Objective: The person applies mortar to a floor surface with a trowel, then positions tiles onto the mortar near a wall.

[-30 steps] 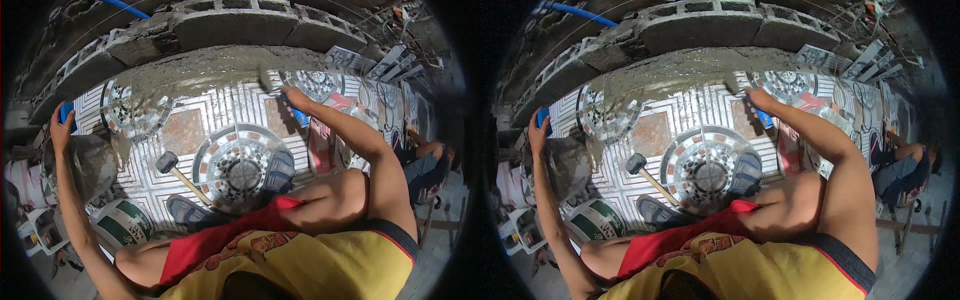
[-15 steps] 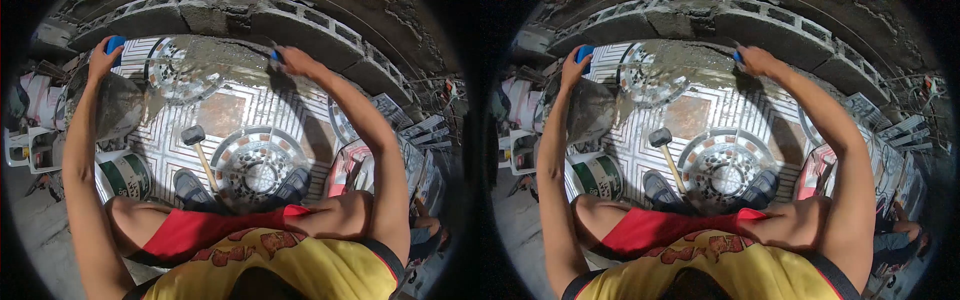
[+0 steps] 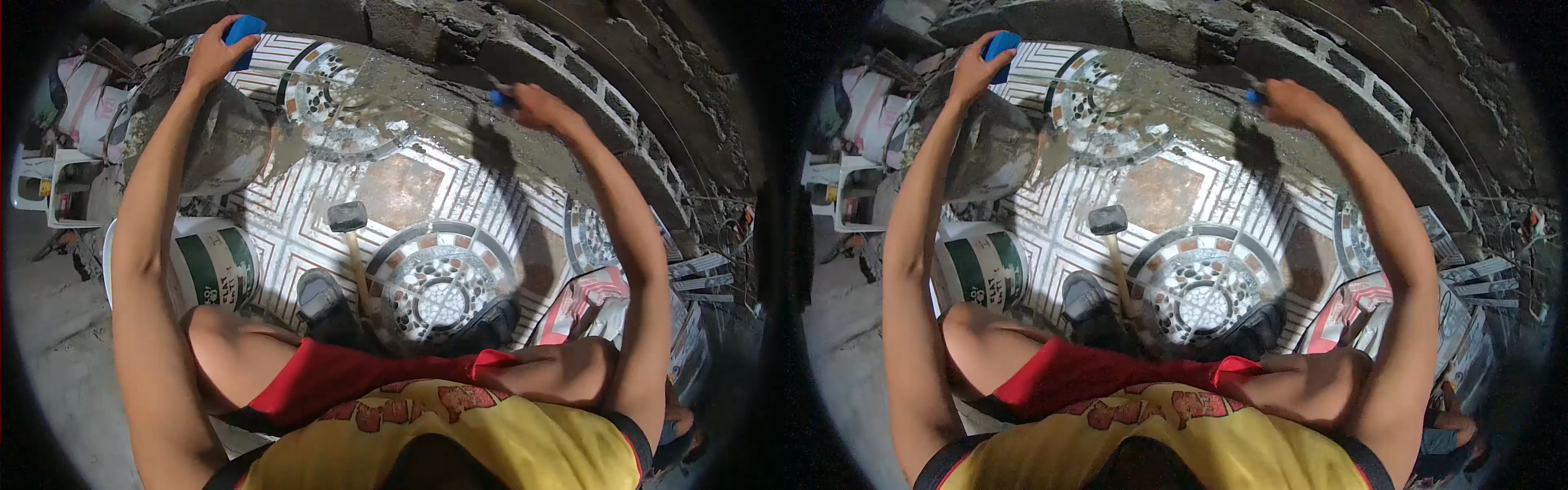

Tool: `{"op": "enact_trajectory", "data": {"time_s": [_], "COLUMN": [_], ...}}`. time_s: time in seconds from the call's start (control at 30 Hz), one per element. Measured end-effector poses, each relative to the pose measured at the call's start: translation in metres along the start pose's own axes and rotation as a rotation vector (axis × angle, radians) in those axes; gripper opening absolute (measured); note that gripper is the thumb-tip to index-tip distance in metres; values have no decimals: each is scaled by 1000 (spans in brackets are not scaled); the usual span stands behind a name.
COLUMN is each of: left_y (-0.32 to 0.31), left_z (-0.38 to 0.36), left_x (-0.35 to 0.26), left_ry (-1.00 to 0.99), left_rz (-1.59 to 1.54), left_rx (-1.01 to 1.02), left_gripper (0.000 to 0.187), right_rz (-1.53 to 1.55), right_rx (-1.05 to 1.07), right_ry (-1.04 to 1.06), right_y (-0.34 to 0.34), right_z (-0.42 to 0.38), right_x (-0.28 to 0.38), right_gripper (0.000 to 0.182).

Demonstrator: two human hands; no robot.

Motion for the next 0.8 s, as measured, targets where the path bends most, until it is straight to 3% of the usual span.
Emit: {"op": "enact_trajectory", "data": {"time_s": [0.03,0.1,0.17,0.23,0.33,0.4,0.47,0.57,0.6,0.67,0.77,0.8], "left_y": [2,-1,-4,-2,-5,-4,-6,-7,-4,-3,-2,-3], "left_z": [-1,0,4,0,6,5,3,7,2,4,2,2], "left_x": [1,3,11,7,13,12,14,18,10,11,8,9], "left_ry": [3,25,21,43,-7,-5,-11,-31,25,4,3,-1], "left_rz": [-1,1,21,2,-11,5,18,19,-47,5,32,30], "left_rx": [-1,-28,-5,-23,-37,-33,-58,-66,-35,-65,-94,-91], "left_gripper": [56,56,58,58,59,58,56,55,54,53,53,54], "right_rz": [89,-36,49,-86,-48,-98,-131,-29,21,13,-53,-54], "right_rx": [34,14,56,154,175,200,168,-74,56,-55,-78,-130], "right_ry": [-36,24,13,-46,-28,-99,-174,68,-31,60,36,81], "right_y": [5,-24,-43,-45,-12,22,31,-3,1,-13,-28,-49], "right_z": [17,44,19,-14,-73,-76,-60,12,38,81,116,127], "right_x": [26,16,-28,-59,-74,-26,6,16,38,49,57,36], "right_gripper": [33,34,36,39,31,32,35,33,34,26,26,25]}}
Point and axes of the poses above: each hand's wrist, its own z-axis towards the middle knuckle, its own y-axis out of the back of the hand, x = y × z, the point moved 2 cm from there along z, towards the middle knuckle, and after that the axes turned 14 degrees about y, right-handed, at the moved point
